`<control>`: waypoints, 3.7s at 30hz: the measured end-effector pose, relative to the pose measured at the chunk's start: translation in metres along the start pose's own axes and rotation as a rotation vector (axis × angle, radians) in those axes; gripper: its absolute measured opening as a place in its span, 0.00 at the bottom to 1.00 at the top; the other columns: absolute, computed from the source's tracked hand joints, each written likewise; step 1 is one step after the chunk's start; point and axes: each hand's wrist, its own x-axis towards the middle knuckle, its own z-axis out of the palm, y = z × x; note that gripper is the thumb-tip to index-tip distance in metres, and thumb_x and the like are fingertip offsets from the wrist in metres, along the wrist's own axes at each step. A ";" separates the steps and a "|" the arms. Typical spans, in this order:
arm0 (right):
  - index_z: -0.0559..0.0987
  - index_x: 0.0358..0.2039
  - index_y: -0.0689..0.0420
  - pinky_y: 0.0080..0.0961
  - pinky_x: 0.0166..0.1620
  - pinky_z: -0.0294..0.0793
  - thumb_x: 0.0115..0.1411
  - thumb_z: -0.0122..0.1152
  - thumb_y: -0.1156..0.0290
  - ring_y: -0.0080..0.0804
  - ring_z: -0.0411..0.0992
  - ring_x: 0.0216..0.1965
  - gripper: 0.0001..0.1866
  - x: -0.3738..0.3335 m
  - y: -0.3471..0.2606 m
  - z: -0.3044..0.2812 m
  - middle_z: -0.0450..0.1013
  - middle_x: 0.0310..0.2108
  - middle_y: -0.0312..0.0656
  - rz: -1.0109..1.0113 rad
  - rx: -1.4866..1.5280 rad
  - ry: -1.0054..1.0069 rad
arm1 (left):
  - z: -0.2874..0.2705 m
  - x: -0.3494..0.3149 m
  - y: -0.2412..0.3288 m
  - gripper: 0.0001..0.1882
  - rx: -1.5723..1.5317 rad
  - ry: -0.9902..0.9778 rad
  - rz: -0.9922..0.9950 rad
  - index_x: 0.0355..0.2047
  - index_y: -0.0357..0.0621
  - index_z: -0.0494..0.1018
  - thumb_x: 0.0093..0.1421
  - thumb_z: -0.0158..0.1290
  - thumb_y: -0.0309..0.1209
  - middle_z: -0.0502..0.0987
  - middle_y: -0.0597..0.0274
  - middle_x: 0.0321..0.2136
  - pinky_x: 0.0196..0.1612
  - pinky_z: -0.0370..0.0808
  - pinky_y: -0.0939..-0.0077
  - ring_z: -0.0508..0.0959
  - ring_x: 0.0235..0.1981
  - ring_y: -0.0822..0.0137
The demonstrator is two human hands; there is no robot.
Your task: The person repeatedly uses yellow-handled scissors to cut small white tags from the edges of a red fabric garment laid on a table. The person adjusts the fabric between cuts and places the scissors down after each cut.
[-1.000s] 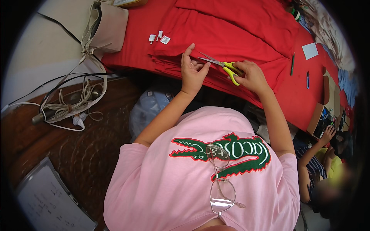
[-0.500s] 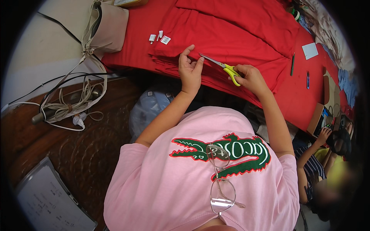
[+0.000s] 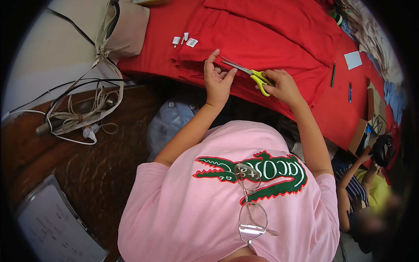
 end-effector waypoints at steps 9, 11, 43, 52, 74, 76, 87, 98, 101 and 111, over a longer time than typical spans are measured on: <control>0.83 0.40 0.60 0.36 0.41 0.71 0.54 0.75 0.67 0.38 0.71 0.31 0.15 -0.005 0.003 0.009 0.75 0.26 0.43 0.044 0.124 -0.050 | -0.010 0.005 -0.010 0.36 0.038 0.102 0.021 0.68 0.39 0.62 0.62 0.59 0.12 0.73 0.63 0.45 0.45 0.76 0.86 0.74 0.42 0.80; 0.83 0.40 0.60 0.35 0.40 0.71 0.54 0.75 0.67 0.37 0.70 0.30 0.15 -0.004 -0.004 0.008 0.75 0.25 0.42 0.013 0.082 -0.015 | -0.011 0.002 -0.008 0.37 0.004 0.088 -0.031 0.69 0.39 0.61 0.61 0.59 0.12 0.74 0.62 0.46 0.45 0.76 0.86 0.75 0.43 0.79; 0.77 0.49 0.63 0.40 0.49 0.76 0.53 0.78 0.67 0.47 0.77 0.44 0.27 -0.158 0.058 0.024 0.78 0.42 0.52 0.605 -0.082 0.689 | -0.146 0.089 -0.033 0.11 0.927 0.017 0.184 0.46 0.45 0.83 0.63 0.65 0.29 0.74 0.52 0.54 0.61 0.71 0.59 0.75 0.58 0.54; 0.77 0.43 0.60 0.16 0.35 0.69 0.60 0.72 0.80 0.15 0.71 0.32 0.13 -0.232 0.130 0.010 0.75 0.31 0.31 0.758 0.798 1.142 | -0.165 0.092 -0.022 0.12 0.994 -0.112 0.082 0.45 0.44 0.81 0.61 0.63 0.27 0.75 0.51 0.54 0.61 0.72 0.61 0.75 0.59 0.53; 0.77 0.47 0.52 0.46 0.53 0.83 0.59 0.71 0.60 0.29 0.77 0.41 0.19 -0.131 0.086 -0.121 0.75 0.40 0.32 0.424 1.373 0.591 | 0.002 0.010 -0.007 0.40 1.140 -0.636 0.373 0.66 0.50 0.67 0.53 0.67 0.37 0.67 0.57 0.68 0.76 0.45 0.45 0.63 0.72 0.55; 0.78 0.48 0.51 0.48 0.59 0.80 0.60 0.72 0.65 0.33 0.77 0.47 0.17 -0.079 0.087 -0.148 0.75 0.39 0.34 0.328 1.499 0.782 | -0.009 0.034 -0.004 0.36 1.203 -0.636 0.405 0.64 0.49 0.70 0.52 0.65 0.32 0.72 0.57 0.63 0.75 0.49 0.45 0.68 0.68 0.55; 0.80 0.47 0.63 0.47 0.66 0.72 0.67 0.65 0.68 0.43 0.74 0.61 0.13 0.003 0.185 -0.231 0.78 0.56 0.50 -0.024 1.221 1.041 | -0.028 0.261 0.114 0.17 0.968 0.341 0.730 0.47 0.45 0.80 0.58 0.66 0.31 0.82 0.56 0.43 0.53 0.75 0.60 0.81 0.45 0.54; 0.76 0.44 0.62 0.14 0.36 0.67 0.64 0.74 0.70 0.16 0.69 0.34 0.16 -0.170 0.202 -0.012 0.73 0.33 0.32 0.569 0.461 0.860 | -0.179 0.094 -0.005 0.08 0.573 0.322 -0.090 0.43 0.35 0.81 0.68 0.58 0.27 0.85 0.59 0.36 0.39 0.78 0.77 0.83 0.37 0.71; 0.76 0.44 0.65 0.21 0.43 0.74 0.64 0.72 0.73 0.20 0.72 0.38 0.14 -0.169 0.186 0.005 0.77 0.39 0.38 0.598 0.387 0.779 | -0.171 0.077 -0.012 0.09 0.504 0.268 -0.228 0.44 0.35 0.81 0.68 0.60 0.29 0.84 0.60 0.38 0.37 0.77 0.78 0.81 0.34 0.72; 0.79 0.44 0.56 0.14 0.32 0.67 0.62 0.74 0.74 0.16 0.73 0.32 0.13 -0.182 0.171 -0.013 0.78 0.35 0.32 0.758 0.815 1.049 | -0.163 0.090 -0.038 0.12 0.545 0.329 -0.183 0.38 0.40 0.81 0.62 0.68 0.34 0.77 0.70 0.27 0.35 0.73 0.77 0.74 0.29 0.75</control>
